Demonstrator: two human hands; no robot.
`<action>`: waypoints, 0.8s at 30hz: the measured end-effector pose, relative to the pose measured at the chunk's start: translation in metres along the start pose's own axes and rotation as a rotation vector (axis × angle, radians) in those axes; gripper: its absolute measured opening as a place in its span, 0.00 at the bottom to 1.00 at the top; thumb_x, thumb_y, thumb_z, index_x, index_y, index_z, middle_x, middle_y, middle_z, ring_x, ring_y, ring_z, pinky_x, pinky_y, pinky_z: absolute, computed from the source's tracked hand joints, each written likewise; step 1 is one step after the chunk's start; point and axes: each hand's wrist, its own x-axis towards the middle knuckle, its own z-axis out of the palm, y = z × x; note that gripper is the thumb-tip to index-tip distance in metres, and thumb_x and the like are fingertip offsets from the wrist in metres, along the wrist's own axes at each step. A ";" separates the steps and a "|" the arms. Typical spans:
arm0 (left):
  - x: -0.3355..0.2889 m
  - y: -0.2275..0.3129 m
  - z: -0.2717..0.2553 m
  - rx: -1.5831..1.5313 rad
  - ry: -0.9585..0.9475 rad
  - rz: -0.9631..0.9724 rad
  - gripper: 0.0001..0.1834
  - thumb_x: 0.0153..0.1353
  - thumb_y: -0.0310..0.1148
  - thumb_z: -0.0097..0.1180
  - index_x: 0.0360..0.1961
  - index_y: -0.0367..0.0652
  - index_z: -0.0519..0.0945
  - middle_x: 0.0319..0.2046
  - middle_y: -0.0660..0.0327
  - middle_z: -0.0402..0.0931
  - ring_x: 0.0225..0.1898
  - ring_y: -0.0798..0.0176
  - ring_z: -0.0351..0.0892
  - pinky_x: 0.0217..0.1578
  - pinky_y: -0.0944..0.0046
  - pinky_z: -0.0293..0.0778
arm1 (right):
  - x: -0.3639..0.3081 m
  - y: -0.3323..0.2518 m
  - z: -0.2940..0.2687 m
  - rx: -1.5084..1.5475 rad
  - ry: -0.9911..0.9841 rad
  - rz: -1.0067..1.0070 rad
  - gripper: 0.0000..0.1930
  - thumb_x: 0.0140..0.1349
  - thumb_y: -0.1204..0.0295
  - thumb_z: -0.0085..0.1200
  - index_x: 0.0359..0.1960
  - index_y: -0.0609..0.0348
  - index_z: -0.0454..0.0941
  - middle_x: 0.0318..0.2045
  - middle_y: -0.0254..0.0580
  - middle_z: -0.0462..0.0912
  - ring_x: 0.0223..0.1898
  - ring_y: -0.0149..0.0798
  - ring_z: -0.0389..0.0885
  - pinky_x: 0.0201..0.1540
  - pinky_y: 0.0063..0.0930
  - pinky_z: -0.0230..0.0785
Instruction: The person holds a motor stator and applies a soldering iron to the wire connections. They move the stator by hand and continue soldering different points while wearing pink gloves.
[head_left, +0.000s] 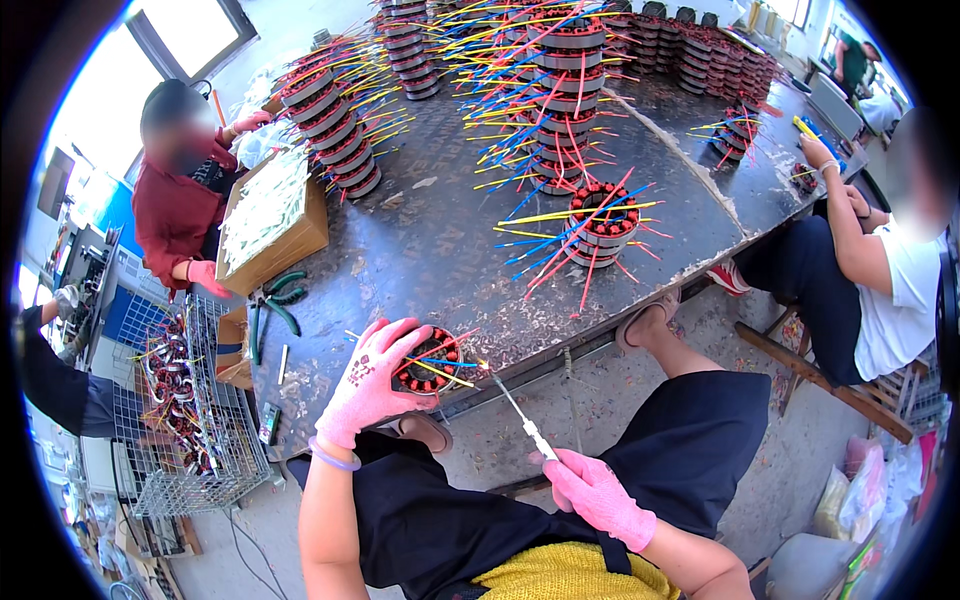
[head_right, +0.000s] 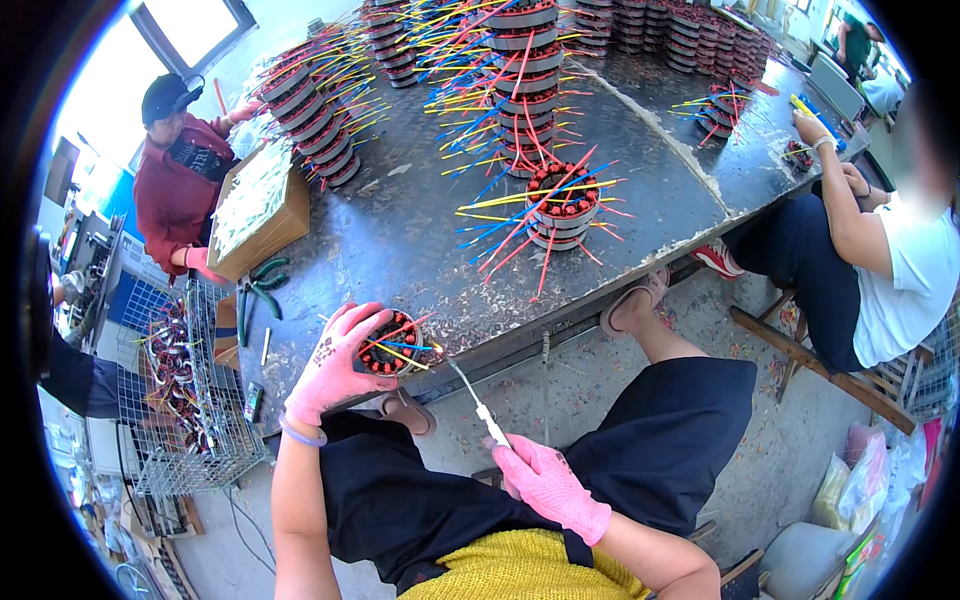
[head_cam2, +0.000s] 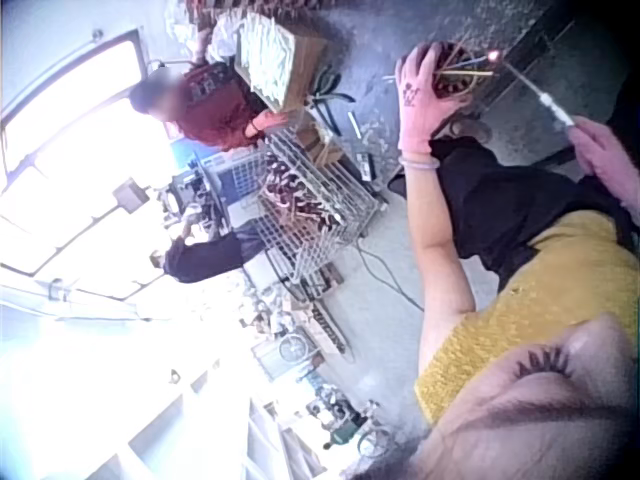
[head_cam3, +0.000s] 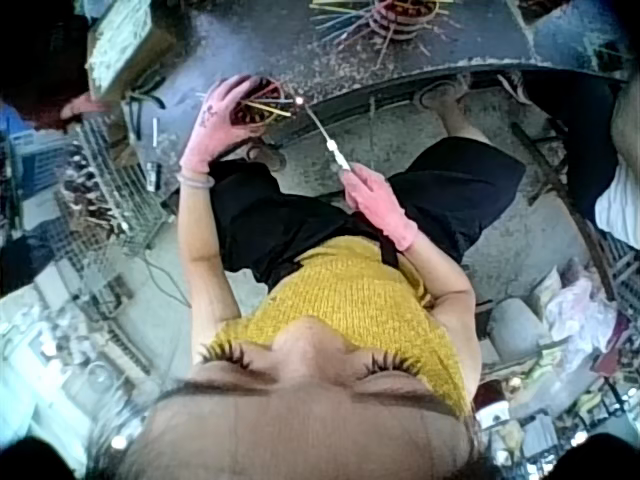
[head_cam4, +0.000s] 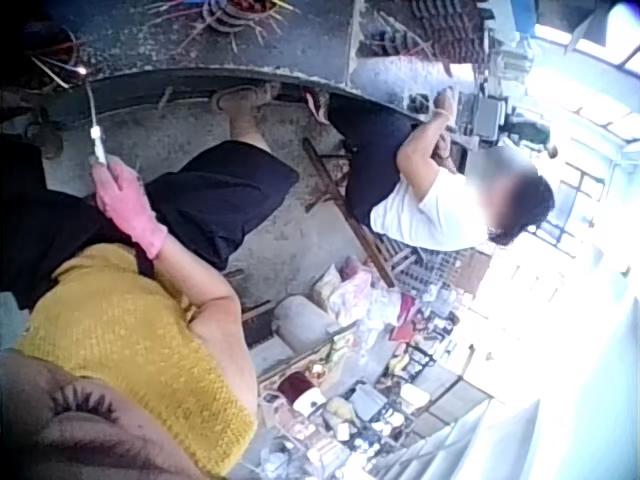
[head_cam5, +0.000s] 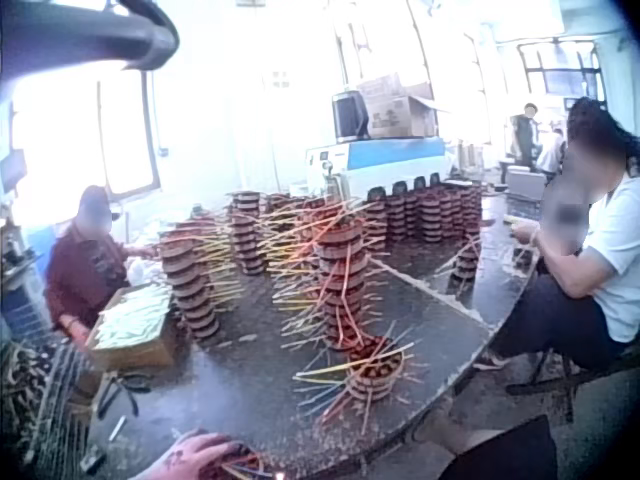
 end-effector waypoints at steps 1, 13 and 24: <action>0.000 0.000 0.000 0.002 0.001 0.002 0.47 0.35 0.41 0.77 0.62 0.48 0.73 0.60 0.53 0.71 0.62 0.48 0.68 0.69 0.46 0.54 | 0.000 -0.001 0.000 -0.001 0.000 -0.004 0.20 0.74 0.61 0.45 0.57 0.64 0.74 0.22 0.25 0.67 0.21 0.21 0.66 0.25 0.19 0.58; 0.000 0.005 0.000 -0.031 0.038 -0.079 0.47 0.36 0.41 0.76 0.62 0.44 0.72 0.60 0.51 0.70 0.64 0.47 0.65 0.70 0.46 0.52 | -0.001 -0.002 -0.001 -0.013 0.008 -0.014 0.20 0.74 0.62 0.44 0.57 0.64 0.74 0.22 0.26 0.68 0.22 0.21 0.67 0.25 0.20 0.60; 0.000 -0.003 -0.002 0.042 0.028 0.063 0.48 0.31 0.40 0.77 0.61 0.51 0.75 0.58 0.56 0.70 0.66 0.46 0.62 0.72 0.43 0.48 | 0.001 0.006 -0.003 0.053 0.005 0.007 0.20 0.74 0.62 0.44 0.58 0.62 0.74 0.22 0.25 0.67 0.22 0.21 0.65 0.26 0.20 0.60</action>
